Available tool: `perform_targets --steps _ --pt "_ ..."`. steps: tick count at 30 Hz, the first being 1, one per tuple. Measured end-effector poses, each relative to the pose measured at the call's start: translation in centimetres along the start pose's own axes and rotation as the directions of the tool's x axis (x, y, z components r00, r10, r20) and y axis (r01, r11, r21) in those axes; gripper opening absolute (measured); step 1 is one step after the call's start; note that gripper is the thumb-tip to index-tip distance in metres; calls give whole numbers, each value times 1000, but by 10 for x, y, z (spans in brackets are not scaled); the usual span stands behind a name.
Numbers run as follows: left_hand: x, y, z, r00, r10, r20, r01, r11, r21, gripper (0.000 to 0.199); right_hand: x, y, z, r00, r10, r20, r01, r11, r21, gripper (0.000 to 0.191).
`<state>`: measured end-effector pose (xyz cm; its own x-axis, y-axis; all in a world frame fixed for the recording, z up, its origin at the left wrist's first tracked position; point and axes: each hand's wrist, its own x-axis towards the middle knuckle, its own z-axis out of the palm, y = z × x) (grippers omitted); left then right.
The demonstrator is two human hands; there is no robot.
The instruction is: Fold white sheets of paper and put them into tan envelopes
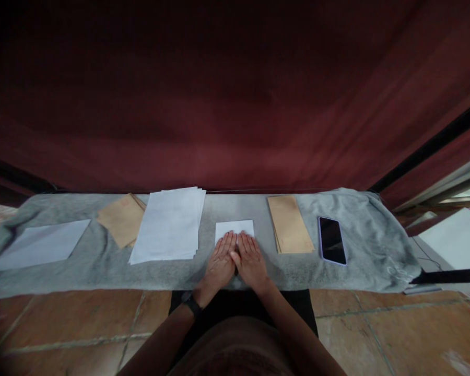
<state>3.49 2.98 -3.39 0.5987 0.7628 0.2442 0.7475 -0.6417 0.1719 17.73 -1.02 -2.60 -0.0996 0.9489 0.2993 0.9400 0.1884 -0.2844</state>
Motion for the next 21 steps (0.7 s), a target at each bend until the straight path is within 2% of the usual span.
perform_targets --steps 7,14,18,21 --pt "-4 -12 -13 993 -120 -13 120 993 0 61 -10 10 2 998 36 -60 -38 999 -33 62" --pt "-7 -28 -19 977 -208 -45 208 978 -19 57 -19 18 3 992 75 -97 -79 996 -47 65" --pt "1 -19 -20 961 -272 -46 271 962 -36 58 -22 19 2 991 80 -104 -89 992 -87 63" --pt "16 -4 -19 972 -236 -16 235 971 -42 57 -21 19 2 992 74 -99 -87 988 -130 60"
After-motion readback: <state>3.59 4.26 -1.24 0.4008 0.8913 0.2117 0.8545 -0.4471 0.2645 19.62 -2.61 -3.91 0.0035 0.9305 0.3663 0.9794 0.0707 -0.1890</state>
